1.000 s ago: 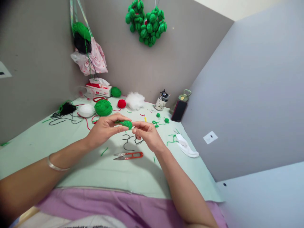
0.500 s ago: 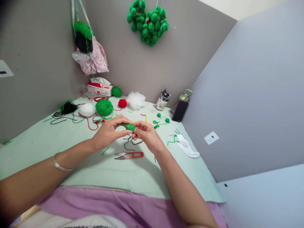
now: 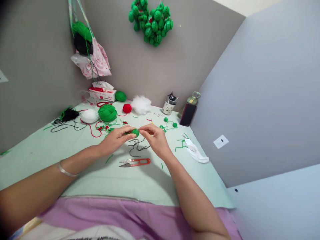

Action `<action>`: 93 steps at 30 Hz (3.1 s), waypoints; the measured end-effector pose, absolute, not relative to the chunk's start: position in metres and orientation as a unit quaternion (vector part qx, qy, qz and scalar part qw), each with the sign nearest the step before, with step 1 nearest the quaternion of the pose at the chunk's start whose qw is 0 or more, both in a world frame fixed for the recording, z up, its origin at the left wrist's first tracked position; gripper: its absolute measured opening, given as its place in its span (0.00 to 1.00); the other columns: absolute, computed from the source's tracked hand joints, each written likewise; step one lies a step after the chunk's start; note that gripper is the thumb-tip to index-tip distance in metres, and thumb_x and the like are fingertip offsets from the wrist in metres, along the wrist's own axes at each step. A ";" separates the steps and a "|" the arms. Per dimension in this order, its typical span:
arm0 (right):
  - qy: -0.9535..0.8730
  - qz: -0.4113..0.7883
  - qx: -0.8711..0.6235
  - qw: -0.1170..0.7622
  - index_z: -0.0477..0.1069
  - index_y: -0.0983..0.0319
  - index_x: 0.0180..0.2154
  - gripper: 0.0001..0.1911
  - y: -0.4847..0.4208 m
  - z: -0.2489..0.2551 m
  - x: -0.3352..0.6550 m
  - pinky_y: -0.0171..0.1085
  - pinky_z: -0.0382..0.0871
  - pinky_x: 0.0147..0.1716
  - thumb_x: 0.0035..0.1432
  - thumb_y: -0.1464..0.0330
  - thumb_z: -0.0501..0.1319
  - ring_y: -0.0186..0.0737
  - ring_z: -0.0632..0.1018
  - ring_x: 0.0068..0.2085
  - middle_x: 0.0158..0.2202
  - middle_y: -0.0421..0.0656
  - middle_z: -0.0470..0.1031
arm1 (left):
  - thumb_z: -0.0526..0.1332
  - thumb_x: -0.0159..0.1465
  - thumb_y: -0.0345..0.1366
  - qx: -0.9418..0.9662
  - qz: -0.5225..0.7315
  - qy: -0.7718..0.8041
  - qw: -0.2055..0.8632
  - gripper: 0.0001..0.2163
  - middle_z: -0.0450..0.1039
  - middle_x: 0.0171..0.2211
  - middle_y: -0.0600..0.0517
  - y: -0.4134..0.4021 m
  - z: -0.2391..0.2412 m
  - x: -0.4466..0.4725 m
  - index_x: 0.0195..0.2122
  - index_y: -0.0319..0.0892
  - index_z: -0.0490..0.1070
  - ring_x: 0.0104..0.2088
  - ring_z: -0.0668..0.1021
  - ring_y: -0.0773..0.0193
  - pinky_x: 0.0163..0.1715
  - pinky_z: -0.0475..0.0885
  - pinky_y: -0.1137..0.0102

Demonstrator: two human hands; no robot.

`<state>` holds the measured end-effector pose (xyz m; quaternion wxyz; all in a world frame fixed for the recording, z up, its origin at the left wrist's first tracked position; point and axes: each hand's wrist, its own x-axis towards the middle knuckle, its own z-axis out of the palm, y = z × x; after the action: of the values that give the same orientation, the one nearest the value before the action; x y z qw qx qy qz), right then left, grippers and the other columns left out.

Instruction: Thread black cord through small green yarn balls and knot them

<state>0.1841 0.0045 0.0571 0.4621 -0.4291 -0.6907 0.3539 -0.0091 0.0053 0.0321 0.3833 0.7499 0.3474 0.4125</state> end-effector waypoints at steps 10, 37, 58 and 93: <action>-0.664 0.350 -0.426 0.505 0.74 0.63 0.25 0.08 0.004 0.063 0.184 0.34 0.64 0.29 0.50 0.65 0.67 0.32 0.68 0.27 0.25 0.39 0.70 | 0.57 0.65 0.46 0.753 0.350 0.326 0.453 0.13 0.71 0.35 0.52 0.004 0.036 -0.007 0.38 0.41 0.72 0.37 0.72 0.62 0.38 0.64 0.68; -0.411 0.547 -0.403 0.607 0.68 0.61 0.32 0.05 0.063 0.056 0.281 0.26 0.55 0.16 0.55 0.71 0.64 0.24 0.58 0.20 0.26 0.36 0.71 | 0.59 0.64 0.47 0.594 0.359 0.262 0.670 0.16 0.70 0.25 0.52 0.016 0.052 -0.029 0.35 0.37 0.74 0.26 0.72 0.67 0.30 0.68 0.69; -0.595 -0.022 -0.666 0.450 0.65 0.59 0.26 0.11 0.071 0.039 0.330 0.38 0.47 0.31 0.60 0.64 0.58 0.35 0.58 0.25 0.18 0.36 0.51 | 0.59 0.63 0.44 0.520 0.380 0.250 0.723 0.14 0.67 0.22 0.54 0.025 0.054 -0.038 0.34 0.37 0.71 0.21 0.69 0.70 0.22 0.68 0.73; -0.561 0.631 -0.304 0.441 0.73 0.63 0.34 0.12 0.010 0.068 0.203 0.30 0.42 0.17 0.59 0.60 0.61 0.28 0.45 0.19 0.14 0.29 0.46 | 0.67 0.57 0.35 0.596 0.415 0.234 0.647 0.16 0.75 0.43 0.49 0.014 0.040 -0.015 0.47 0.42 0.71 0.39 0.78 0.62 0.47 0.73 0.59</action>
<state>0.2028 0.0099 0.0684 0.4414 -0.3039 -0.5611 0.6309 -0.0149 0.0139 0.0399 0.6468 0.5958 0.2337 0.4148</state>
